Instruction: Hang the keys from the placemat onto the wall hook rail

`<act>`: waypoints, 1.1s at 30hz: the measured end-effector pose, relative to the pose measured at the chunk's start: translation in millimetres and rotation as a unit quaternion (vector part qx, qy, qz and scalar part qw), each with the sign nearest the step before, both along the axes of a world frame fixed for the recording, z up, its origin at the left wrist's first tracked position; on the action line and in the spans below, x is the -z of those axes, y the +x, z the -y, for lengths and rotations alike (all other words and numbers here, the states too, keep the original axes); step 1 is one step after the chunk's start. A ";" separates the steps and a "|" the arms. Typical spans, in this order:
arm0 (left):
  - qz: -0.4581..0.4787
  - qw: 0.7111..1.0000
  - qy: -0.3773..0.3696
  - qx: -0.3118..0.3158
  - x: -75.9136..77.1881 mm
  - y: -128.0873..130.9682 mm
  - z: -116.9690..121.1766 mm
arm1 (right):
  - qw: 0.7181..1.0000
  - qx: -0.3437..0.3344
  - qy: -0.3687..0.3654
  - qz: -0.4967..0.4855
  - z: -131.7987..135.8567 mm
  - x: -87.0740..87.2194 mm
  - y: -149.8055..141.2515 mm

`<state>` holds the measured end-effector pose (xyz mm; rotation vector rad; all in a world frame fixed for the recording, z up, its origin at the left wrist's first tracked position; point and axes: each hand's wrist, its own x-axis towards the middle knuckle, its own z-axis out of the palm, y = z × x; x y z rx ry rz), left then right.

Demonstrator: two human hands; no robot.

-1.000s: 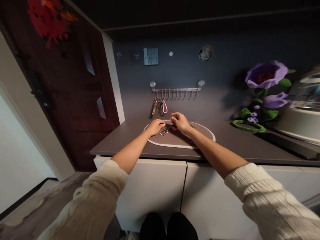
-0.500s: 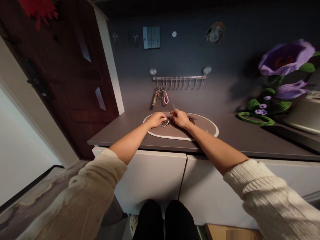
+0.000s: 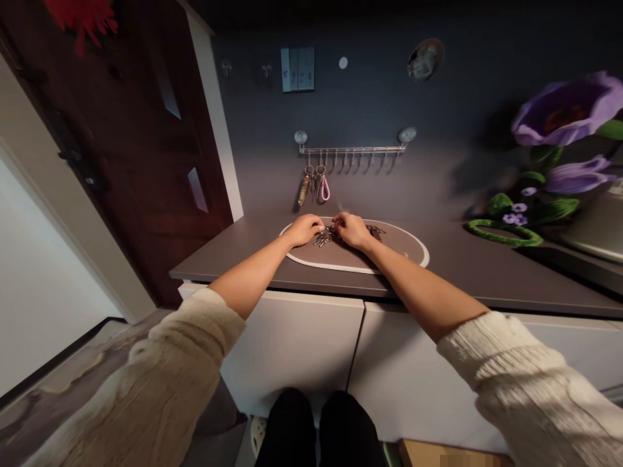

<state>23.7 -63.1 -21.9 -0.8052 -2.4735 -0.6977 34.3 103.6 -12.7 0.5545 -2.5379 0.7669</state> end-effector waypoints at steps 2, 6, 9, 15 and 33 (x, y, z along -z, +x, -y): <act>0.001 1.000 0.010 -0.006 -1.8 1.4 -0.3 | 1.000 -0.002 0.002 -0.003 0.2 0.0 -0.2; 0.008 0.999 0.045 -0.018 -4.8 3.6 -1.1 | 1.000 -0.005 0.009 -0.003 1.0 -1.3 1.2; 0.027 0.995 0.091 -0.027 -5.6 3.6 -1.4 | 1.000 -0.008 0.016 -0.004 1.8 -2.9 2.5; 0.062 0.979 0.192 -0.025 -7.4 3.4 -2.9 | 0.999 -0.022 0.023 -0.008 2.8 -6.7 4.3; 0.105 0.933 0.341 0.053 -10.2 5.6 -6.2 | 0.961 -0.138 -0.224 0.086 6.6 -5.9 3.8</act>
